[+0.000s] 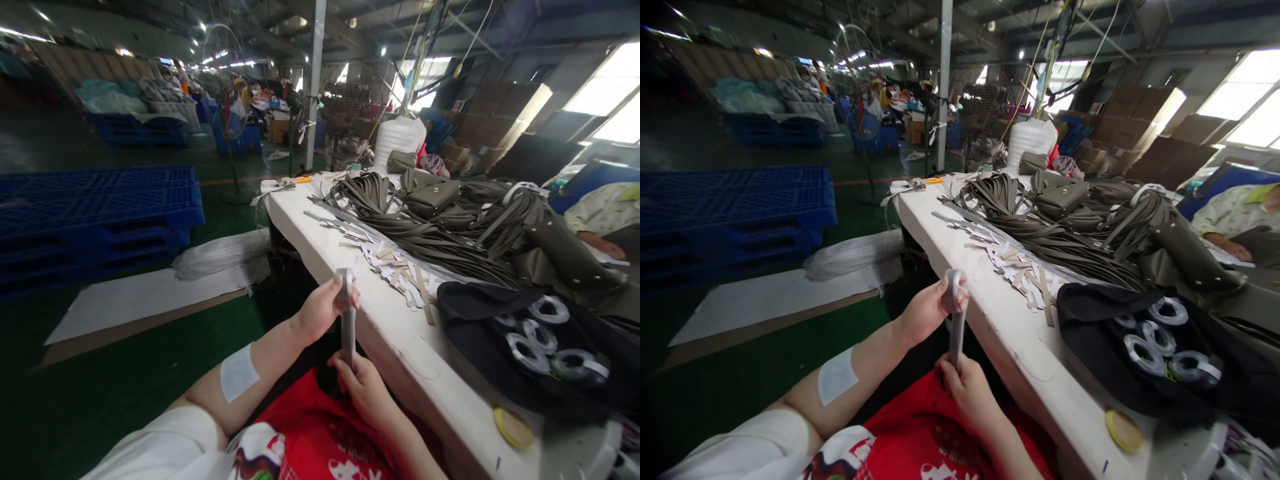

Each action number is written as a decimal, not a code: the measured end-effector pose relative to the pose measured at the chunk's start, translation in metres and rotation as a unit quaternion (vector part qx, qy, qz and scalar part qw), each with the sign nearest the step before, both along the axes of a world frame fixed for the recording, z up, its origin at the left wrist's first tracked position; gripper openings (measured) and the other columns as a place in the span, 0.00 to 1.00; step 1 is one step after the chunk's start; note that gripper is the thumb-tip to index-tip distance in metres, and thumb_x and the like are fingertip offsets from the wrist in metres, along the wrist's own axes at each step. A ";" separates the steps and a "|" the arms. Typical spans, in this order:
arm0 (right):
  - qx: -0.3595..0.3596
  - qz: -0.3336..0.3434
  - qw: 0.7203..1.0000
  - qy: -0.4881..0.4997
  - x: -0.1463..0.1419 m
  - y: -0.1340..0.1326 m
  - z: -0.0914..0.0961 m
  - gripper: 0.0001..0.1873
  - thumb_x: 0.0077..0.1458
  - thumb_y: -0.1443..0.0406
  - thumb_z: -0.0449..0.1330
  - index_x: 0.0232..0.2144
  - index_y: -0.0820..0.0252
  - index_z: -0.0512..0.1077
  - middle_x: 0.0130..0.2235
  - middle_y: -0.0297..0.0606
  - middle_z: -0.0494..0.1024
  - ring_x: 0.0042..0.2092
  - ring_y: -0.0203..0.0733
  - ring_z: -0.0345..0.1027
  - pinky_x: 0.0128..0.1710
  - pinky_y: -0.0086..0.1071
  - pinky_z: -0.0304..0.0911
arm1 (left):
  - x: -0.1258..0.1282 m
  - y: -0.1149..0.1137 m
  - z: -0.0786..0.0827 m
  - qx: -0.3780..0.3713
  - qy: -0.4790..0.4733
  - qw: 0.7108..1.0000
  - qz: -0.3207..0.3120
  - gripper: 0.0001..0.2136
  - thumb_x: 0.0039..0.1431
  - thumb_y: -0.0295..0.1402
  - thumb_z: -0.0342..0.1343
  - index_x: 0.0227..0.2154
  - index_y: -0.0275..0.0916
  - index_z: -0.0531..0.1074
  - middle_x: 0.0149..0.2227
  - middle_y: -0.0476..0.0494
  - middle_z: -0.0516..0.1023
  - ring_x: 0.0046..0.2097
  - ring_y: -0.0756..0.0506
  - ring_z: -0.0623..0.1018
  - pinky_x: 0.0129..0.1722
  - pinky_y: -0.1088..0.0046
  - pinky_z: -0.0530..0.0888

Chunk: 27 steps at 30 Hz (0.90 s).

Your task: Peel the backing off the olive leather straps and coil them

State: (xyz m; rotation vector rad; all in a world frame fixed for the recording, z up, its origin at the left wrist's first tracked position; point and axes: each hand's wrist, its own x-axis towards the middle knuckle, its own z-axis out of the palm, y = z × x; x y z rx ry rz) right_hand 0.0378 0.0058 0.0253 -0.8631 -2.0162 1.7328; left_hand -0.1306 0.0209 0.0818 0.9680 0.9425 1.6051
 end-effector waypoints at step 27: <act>0.017 -0.172 0.985 -0.006 0.016 0.037 -0.004 0.26 0.60 0.43 0.47 0.38 0.59 0.67 0.18 0.29 0.66 0.16 0.37 0.57 0.15 0.29 0.52 | 0.028 -0.007 -0.041 -0.143 -0.210 0.938 -0.235 0.27 0.56 0.56 0.54 0.35 0.31 0.76 0.17 0.53 0.67 0.21 0.53 0.67 0.33 0.73 0.70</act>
